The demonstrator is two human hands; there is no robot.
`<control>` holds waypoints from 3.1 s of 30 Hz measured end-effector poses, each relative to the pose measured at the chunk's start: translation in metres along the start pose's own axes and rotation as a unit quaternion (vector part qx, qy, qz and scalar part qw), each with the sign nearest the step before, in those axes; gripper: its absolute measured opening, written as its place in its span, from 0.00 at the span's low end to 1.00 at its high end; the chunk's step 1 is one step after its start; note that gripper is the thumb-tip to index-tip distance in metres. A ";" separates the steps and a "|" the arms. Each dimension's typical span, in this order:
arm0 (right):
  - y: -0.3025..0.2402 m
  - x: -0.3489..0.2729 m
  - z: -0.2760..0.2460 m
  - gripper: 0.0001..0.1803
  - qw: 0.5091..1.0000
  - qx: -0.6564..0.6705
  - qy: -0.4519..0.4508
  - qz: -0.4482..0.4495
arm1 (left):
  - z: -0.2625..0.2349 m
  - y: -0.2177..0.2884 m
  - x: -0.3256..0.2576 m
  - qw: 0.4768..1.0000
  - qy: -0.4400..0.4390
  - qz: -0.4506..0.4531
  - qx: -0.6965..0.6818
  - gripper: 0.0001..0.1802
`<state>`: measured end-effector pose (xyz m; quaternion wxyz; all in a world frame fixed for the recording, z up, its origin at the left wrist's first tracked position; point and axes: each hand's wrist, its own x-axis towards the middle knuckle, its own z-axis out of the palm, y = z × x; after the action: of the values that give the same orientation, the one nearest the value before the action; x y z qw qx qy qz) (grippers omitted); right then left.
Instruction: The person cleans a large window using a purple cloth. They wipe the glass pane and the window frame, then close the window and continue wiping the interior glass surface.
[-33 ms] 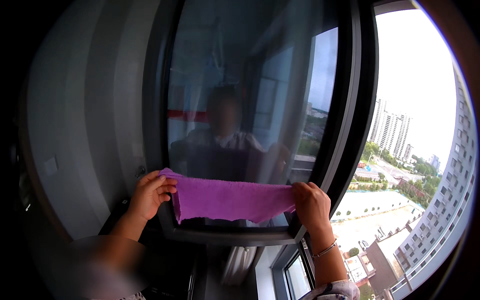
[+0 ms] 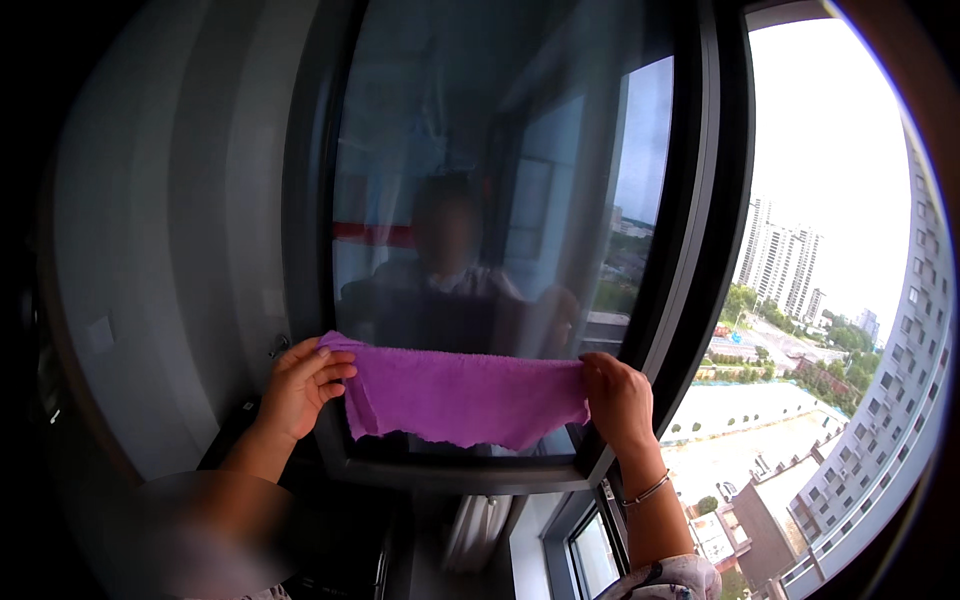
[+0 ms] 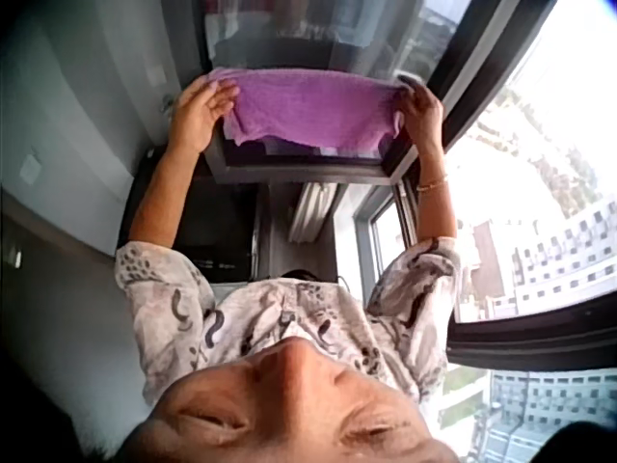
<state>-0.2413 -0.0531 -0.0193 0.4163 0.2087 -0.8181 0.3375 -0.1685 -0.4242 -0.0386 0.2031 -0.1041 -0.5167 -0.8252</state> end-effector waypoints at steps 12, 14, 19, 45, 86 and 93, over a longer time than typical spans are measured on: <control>-0.016 0.073 0.088 0.33 0.975 -0.091 0.113 -0.167 | 0.071 -0.011 0.103 0.782 -0.060 0.452 0.426 0.44; -0.030 0.107 0.092 0.34 0.949 -0.182 0.175 -0.187 | 0.082 0.018 0.137 0.649 -0.011 0.476 0.593 0.44; -0.076 0.163 0.102 0.38 0.900 -0.308 0.210 -0.225 | 0.078 0.070 0.163 0.492 0.080 0.541 0.678 0.38; -0.024 0.027 0.185 0.36 0.902 -0.278 0.004 -0.330 | -0.022 -0.096 0.113 0.584 -0.023 0.449 0.676 0.43; -0.096 0.274 0.066 0.47 0.873 -0.306 0.300 -0.234 | 0.146 0.107 0.261 0.477 0.115 0.575 0.655 0.43; -0.160 0.294 0.137 0.45 0.880 -0.249 0.276 -0.297 | 0.062 0.150 0.258 0.402 0.163 0.521 0.734 0.43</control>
<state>-0.3825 -0.2797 0.2248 0.7438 0.2300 -0.6270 0.0273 -0.3351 -0.4853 0.2091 0.6728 -0.0275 -0.7266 0.1364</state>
